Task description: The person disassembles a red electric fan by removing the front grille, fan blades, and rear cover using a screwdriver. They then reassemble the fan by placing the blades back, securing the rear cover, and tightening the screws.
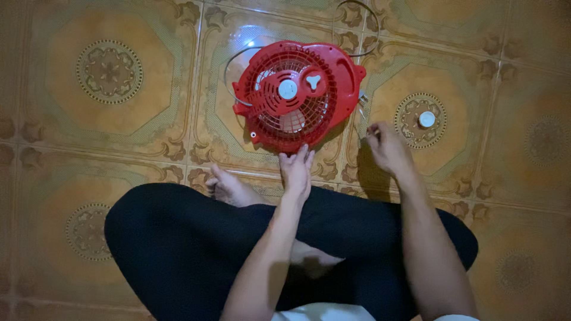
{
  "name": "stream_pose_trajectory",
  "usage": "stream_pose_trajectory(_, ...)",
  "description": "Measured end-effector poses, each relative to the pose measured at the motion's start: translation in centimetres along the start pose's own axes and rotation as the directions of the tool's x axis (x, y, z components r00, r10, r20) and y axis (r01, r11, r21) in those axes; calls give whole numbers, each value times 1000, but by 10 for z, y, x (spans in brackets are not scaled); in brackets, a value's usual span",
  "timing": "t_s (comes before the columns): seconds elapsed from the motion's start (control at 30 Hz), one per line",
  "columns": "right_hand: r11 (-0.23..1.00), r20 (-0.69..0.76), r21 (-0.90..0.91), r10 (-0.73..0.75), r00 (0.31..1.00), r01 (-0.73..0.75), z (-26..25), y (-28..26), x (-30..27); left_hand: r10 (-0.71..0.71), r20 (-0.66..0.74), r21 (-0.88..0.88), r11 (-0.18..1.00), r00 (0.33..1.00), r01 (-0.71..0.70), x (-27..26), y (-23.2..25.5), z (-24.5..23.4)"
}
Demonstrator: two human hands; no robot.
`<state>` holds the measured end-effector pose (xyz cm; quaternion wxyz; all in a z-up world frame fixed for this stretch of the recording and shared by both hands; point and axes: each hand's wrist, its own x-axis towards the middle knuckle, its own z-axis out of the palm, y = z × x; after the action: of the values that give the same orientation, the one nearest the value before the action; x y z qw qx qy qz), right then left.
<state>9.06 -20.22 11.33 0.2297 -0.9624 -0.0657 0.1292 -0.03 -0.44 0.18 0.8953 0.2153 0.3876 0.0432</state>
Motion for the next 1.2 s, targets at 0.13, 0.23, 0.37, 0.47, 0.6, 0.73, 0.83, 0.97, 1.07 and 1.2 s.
stream_pose_trajectory(0.13, 946, 28, 276, 167, 986, -168, -26, -29, -14, -27, -27, -14, 1000, 999, 26, 2, 2, 2)
stream_pose_trajectory(0.23, 968, -9, 249, -20, 1000, 21, -46, -50, -22, 20, 5, 10, 1000, 1000, -20, -1, 4, 3)
stream_pose_trajectory(0.37, 981, 76, 187, -61, 995, 46, -54, -76, -25, 63, 44, 73, 995, 997, -67, -4, 8, 5)
stream_pose_trajectory(0.47, 991, 138, 100, -106, 985, 93, -46, -91, -26, -29, -89, 30, 999, 996, 32, -4, 7, 8)
stream_pose_trajectory(0.6, 973, 139, -39, -219, 966, 226, -37, -102, -25, 35, 5, 41, 999, 999, -35, -4, 8, 6)
stream_pose_trajectory(0.73, 949, 78, -83, -297, 952, 303, -32, -107, -24, 20, -4, 46, 999, 1000, -20, -5, 8, 7)
stream_pose_trajectory(0.83, 966, 102, -104, -226, 969, 236, -31, -111, -24, -2, -36, 39, 999, 999, 4, -6, 10, 10)
stream_pose_trajectory(0.97, 947, 126, -188, -242, 962, 262, -32, -115, -25, 59, 29, 70, 996, 998, -60, -8, 12, 10)
stream_pose_trajectory(1.07, 947, 120, -176, -251, 960, 270, -32, -120, -23, 50, 32, 51, 997, 998, -52, -8, 12, 11)
stream_pose_trajectory(1.2, 951, 127, -173, -235, 964, 255, -32, -125, -21, 36, 7, 49, 998, 999, -36, -6, 13, 10)
